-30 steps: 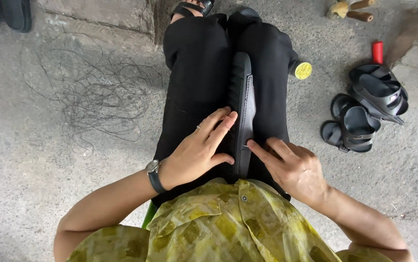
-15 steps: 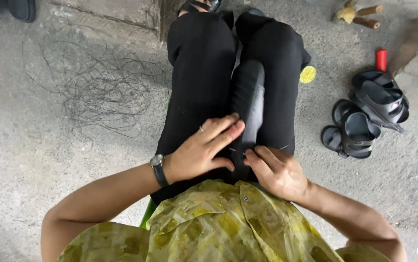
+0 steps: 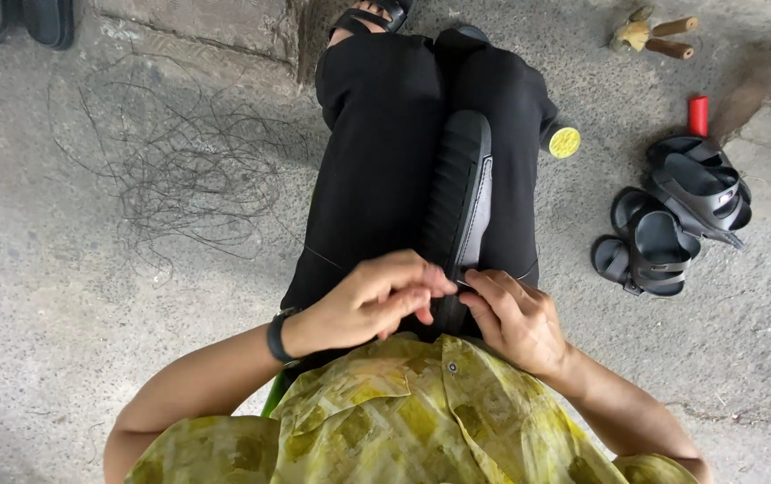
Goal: Hand-sewing a replacement sole onto a shoe using a needle and thread.
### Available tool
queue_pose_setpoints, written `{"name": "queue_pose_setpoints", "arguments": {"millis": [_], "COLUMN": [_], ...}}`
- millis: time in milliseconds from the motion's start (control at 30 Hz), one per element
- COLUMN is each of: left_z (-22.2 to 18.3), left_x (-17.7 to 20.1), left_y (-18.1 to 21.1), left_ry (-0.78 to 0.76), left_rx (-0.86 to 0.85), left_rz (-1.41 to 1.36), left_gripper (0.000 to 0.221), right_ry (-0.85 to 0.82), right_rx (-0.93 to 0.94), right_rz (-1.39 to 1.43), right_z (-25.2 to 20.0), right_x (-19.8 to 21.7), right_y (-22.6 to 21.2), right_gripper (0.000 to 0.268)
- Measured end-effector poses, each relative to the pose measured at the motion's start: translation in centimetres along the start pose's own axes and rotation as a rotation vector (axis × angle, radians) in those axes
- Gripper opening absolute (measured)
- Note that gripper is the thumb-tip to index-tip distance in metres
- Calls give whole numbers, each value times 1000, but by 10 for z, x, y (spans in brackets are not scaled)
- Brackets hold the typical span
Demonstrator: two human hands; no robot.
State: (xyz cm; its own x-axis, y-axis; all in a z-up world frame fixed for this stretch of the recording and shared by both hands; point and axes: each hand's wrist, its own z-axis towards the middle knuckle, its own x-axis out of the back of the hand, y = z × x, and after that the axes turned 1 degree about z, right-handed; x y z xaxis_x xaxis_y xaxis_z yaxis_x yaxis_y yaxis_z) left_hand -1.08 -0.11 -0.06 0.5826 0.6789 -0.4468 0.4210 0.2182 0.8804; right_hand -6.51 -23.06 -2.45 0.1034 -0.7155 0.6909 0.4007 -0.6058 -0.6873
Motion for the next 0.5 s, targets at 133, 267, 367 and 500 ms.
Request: {"name": "queue_pose_setpoints", "arguments": {"millis": [133, 267, 367, 500], "left_z": [9, 13, 12, 15], "left_x": [0, 1, -15, -22], "left_y": [-44, -26, 1, -18], "left_ry": [200, 143, 189, 192], "left_rx": [83, 113, -83, -302], "left_rz": [304, 358, 909, 1263], "left_gripper": [25, 25, 22, 31], "right_ry": [37, -158, -446, -488], "right_rx": [20, 104, 112, -52], "right_rz": [-74, -331, -771, -561], "right_z": [3, 18, 2, 15], "right_x": [2, 33, 55, 94], "right_y": [-4, -19, -15, -7], "right_gripper": [28, 35, 51, 50]}}
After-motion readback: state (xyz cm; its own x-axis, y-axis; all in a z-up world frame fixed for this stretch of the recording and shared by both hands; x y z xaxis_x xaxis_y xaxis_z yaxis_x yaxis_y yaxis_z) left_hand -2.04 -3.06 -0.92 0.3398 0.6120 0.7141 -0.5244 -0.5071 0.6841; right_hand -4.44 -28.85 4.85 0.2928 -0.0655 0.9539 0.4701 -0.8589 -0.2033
